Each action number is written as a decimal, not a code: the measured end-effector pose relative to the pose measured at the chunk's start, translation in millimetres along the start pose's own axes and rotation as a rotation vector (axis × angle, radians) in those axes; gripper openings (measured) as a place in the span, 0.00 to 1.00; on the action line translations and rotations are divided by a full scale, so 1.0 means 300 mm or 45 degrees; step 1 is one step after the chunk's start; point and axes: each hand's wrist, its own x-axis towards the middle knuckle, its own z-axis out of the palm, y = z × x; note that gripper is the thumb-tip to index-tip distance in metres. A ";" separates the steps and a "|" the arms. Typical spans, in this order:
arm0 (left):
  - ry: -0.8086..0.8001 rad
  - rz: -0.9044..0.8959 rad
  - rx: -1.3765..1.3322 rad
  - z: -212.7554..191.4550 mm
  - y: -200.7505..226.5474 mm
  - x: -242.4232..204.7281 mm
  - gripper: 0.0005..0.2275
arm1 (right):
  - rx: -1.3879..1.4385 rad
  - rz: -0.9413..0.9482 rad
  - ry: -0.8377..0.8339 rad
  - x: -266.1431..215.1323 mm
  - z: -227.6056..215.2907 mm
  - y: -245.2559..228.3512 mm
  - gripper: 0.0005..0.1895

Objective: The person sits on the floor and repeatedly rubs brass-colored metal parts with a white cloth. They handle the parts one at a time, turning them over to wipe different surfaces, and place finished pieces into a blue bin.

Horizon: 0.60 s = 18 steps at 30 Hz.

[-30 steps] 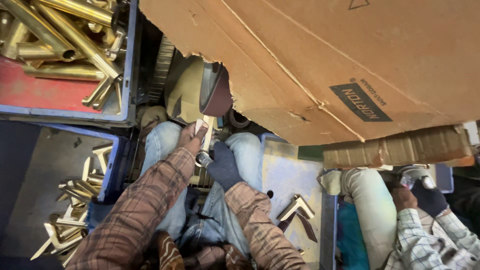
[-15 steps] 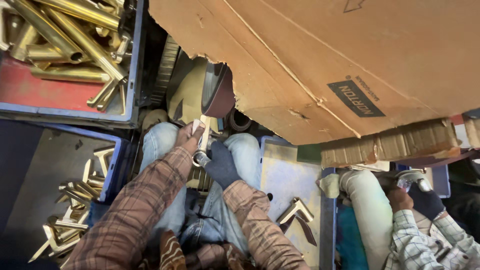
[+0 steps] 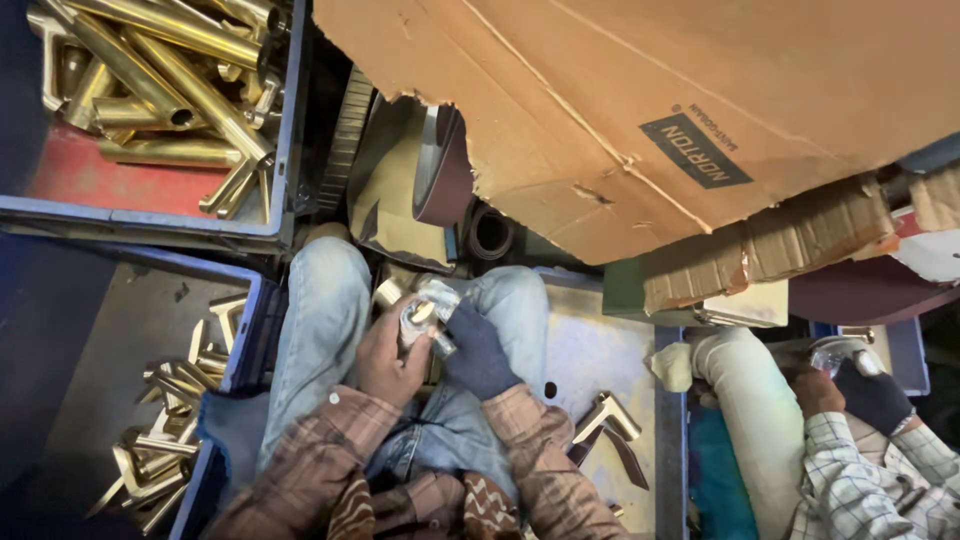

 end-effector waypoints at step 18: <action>0.123 -1.003 -1.314 0.046 -0.147 -0.025 0.09 | 0.151 0.190 0.271 -0.165 0.014 -0.018 0.37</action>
